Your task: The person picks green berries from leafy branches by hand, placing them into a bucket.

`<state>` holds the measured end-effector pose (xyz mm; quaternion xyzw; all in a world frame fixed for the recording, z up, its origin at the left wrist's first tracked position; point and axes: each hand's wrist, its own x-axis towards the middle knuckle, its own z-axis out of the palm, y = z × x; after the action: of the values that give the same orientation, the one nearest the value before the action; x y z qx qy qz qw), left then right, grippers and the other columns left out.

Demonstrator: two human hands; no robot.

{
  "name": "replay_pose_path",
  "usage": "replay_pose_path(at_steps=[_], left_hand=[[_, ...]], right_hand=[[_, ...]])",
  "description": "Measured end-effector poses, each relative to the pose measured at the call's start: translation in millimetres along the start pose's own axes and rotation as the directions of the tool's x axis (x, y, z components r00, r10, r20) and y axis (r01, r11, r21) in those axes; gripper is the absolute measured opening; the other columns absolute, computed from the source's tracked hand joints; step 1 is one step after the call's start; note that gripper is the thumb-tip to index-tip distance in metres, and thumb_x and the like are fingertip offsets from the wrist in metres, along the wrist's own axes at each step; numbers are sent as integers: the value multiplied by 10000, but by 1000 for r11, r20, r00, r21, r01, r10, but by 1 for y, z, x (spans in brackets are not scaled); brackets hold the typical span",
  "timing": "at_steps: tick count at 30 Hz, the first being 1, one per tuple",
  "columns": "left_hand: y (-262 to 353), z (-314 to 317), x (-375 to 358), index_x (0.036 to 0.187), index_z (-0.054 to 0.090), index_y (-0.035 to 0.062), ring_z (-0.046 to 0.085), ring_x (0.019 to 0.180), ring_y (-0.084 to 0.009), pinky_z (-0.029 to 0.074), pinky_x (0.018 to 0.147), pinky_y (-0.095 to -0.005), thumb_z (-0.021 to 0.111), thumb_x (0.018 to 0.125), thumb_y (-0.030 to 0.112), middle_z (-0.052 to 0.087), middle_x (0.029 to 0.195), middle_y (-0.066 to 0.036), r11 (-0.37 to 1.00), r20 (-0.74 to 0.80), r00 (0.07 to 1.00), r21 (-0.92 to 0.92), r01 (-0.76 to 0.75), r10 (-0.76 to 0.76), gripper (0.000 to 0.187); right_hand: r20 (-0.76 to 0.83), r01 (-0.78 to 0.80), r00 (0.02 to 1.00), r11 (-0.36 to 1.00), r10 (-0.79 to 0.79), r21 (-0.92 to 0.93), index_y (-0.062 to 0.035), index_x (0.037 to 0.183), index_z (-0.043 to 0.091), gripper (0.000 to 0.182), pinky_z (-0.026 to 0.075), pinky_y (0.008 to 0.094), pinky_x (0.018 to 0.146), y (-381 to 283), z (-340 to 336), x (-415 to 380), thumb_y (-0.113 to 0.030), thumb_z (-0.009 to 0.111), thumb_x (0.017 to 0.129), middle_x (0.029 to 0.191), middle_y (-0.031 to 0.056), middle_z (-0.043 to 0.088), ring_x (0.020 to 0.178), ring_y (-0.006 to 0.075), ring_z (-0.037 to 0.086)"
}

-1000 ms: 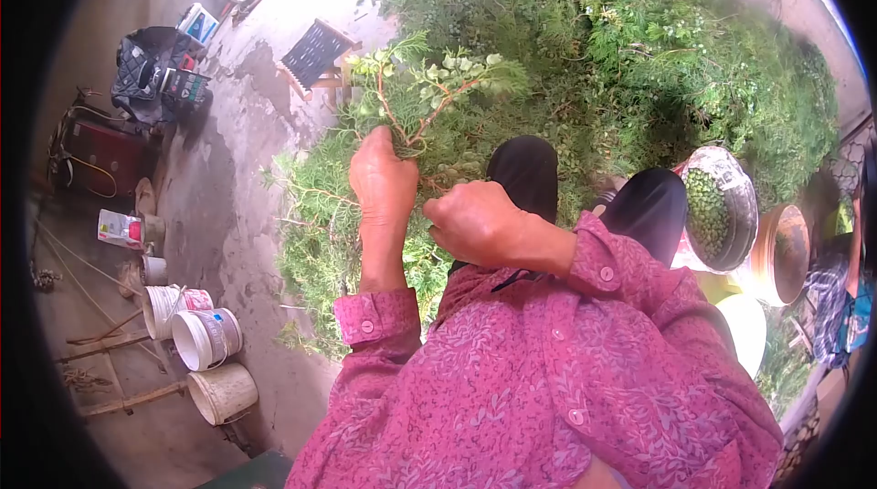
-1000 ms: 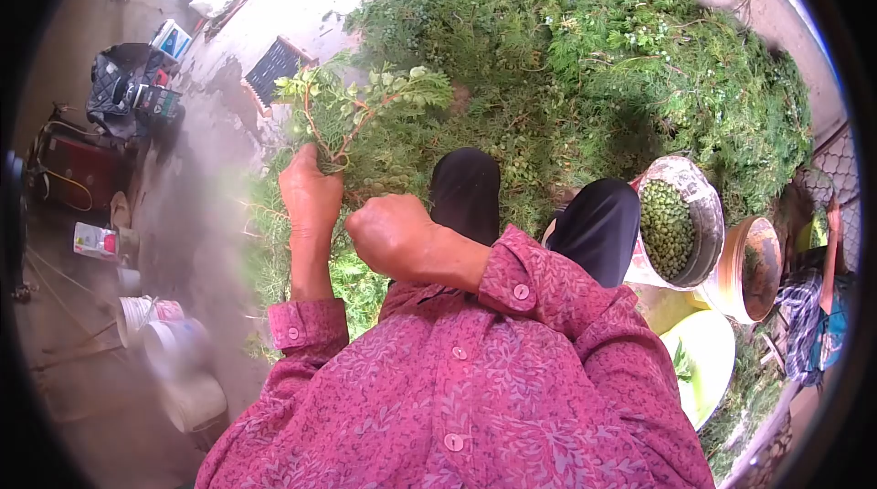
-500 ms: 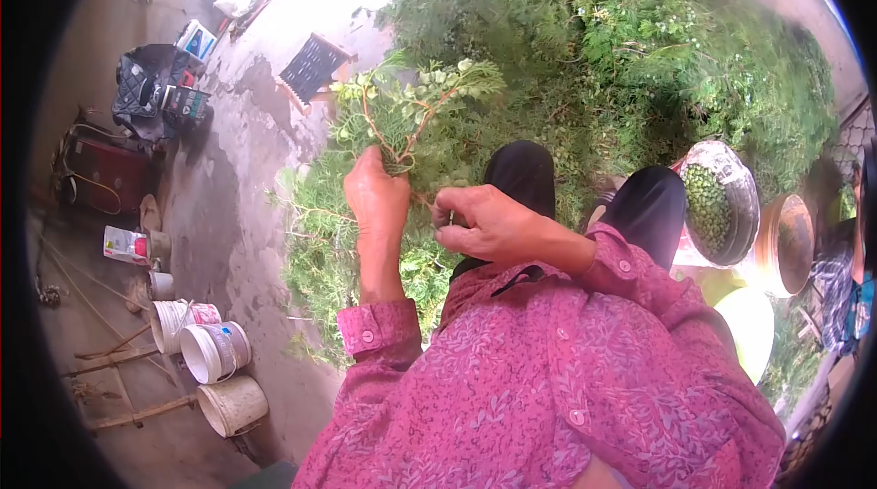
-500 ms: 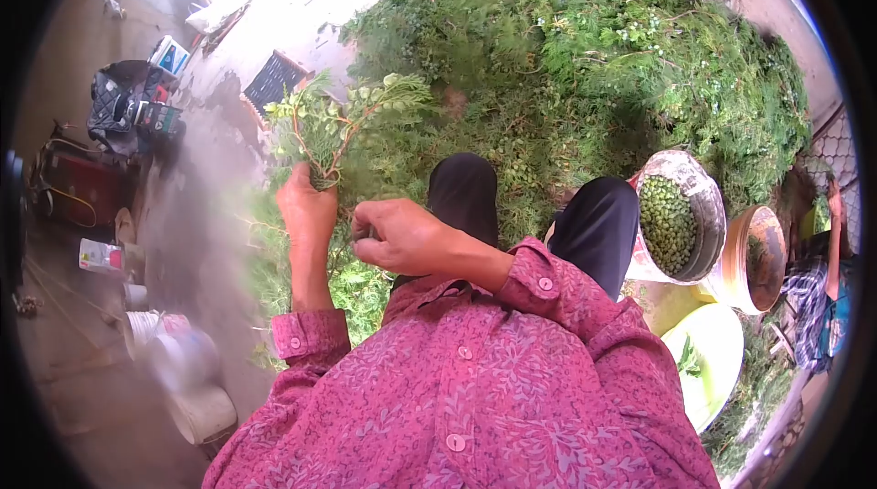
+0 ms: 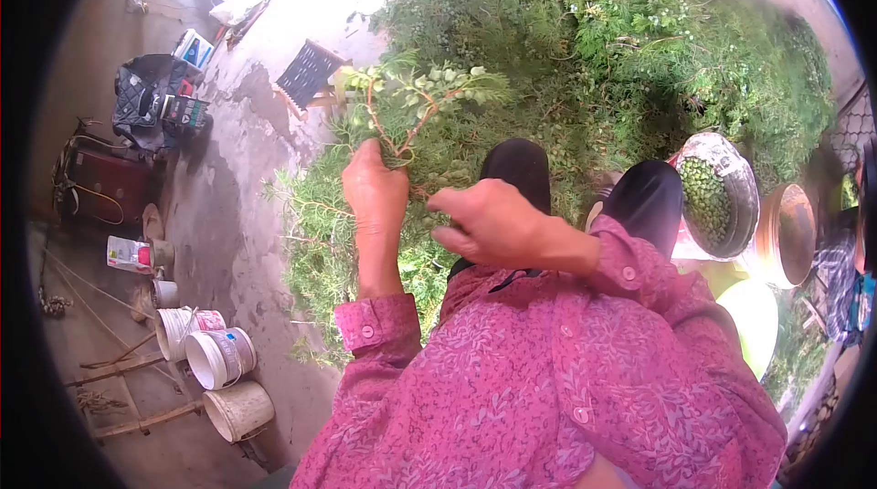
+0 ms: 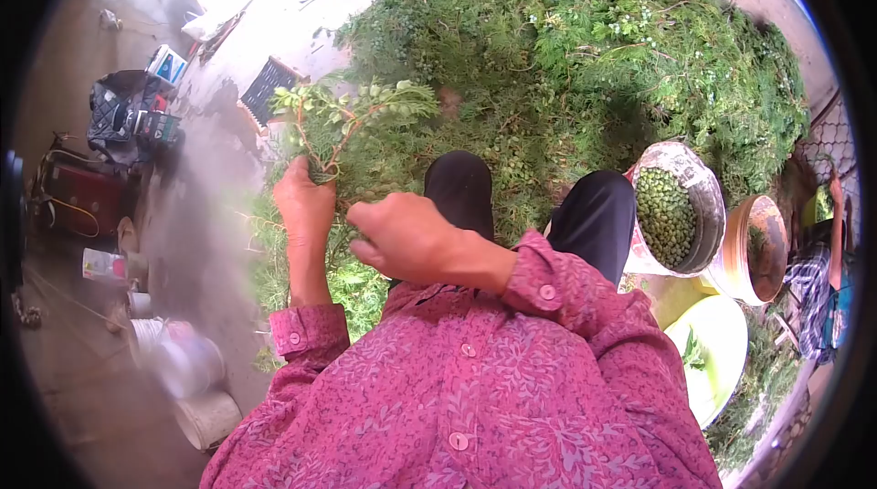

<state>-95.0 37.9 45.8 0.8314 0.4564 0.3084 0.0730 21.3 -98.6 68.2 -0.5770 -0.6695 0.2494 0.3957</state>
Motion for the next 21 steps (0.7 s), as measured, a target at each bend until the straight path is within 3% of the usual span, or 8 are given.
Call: replay_pose_path(at_steps=[1,9,12,14,15,17,18,21], left_hand=[[0,1,-1,732,532,5,571,707,-363,439,629,-418,644,650,48,581,733,-179,1000,1,1000,4,0,0,144],[-4,0,-3,718,523,5,557,697,-381,433,629,-424,639,635,38,571,718,-190,999,10,1000,-40,23,-23,146],[-4,-1,-5,710,516,-2,552,674,-395,436,615,-418,643,637,38,573,695,-199,999,11,1000,-42,27,-27,151],[-4,-1,-6,719,524,-3,557,654,-382,440,608,-406,647,644,39,578,689,-195,998,11,999,-40,38,-37,150],[-5,-1,-6,728,531,-4,562,633,-369,445,602,-393,650,650,40,584,682,-192,998,10,999,-37,54,-53,149],[-7,-3,-7,742,540,-2,566,611,-317,444,594,-366,658,654,44,581,666,-180,992,17,995,-75,100,-99,154],[-9,-5,-6,756,550,0,569,588,-264,444,586,-339,666,658,48,578,650,-169,983,28,989,-112,148,-146,159],[-30,-2,-5,799,575,1,529,590,-133,431,572,-275,676,683,32,602,664,-95,946,79,982,-266,184,-169,157]], right_hand=[[76,-17,997,987,30,-161,9,815,574,235,478,451,616,-2,6,4,-224,575,778,707,216,595,697,365,608],[197,-33,976,958,92,-284,-10,809,502,209,453,482,589,5,24,8,-207,558,767,657,197,582,651,389,581],[210,-43,974,977,88,-209,-14,811,506,177,449,469,590,2,20,6,-177,552,760,658,188,585,645,386,575],[236,-7,971,989,-29,150,-8,786,565,148,462,450,627,-4,9,2,-140,545,721,718,179,609,681,351,598],[232,-7,972,989,-28,149,-8,786,565,148,462,450,627,-6,4,0,-140,545,721,718,179,609,681,351,598],[332,38,923,907,-192,418,-39,878,545,140,437,342,547,-7,-10,-8,-141,576,788,632,99,573,593,212,591],[284,5,946,881,-158,473,-34,870,561,124,425,279,534,-8,-17,-15,-130,591,798,647,58,565,596,118,549],[-186,170,976,935,-115,312,-45,897,582,110,413,220,514,16,-59,-41,-100,576,802,695,-5,556,580,73,499]])
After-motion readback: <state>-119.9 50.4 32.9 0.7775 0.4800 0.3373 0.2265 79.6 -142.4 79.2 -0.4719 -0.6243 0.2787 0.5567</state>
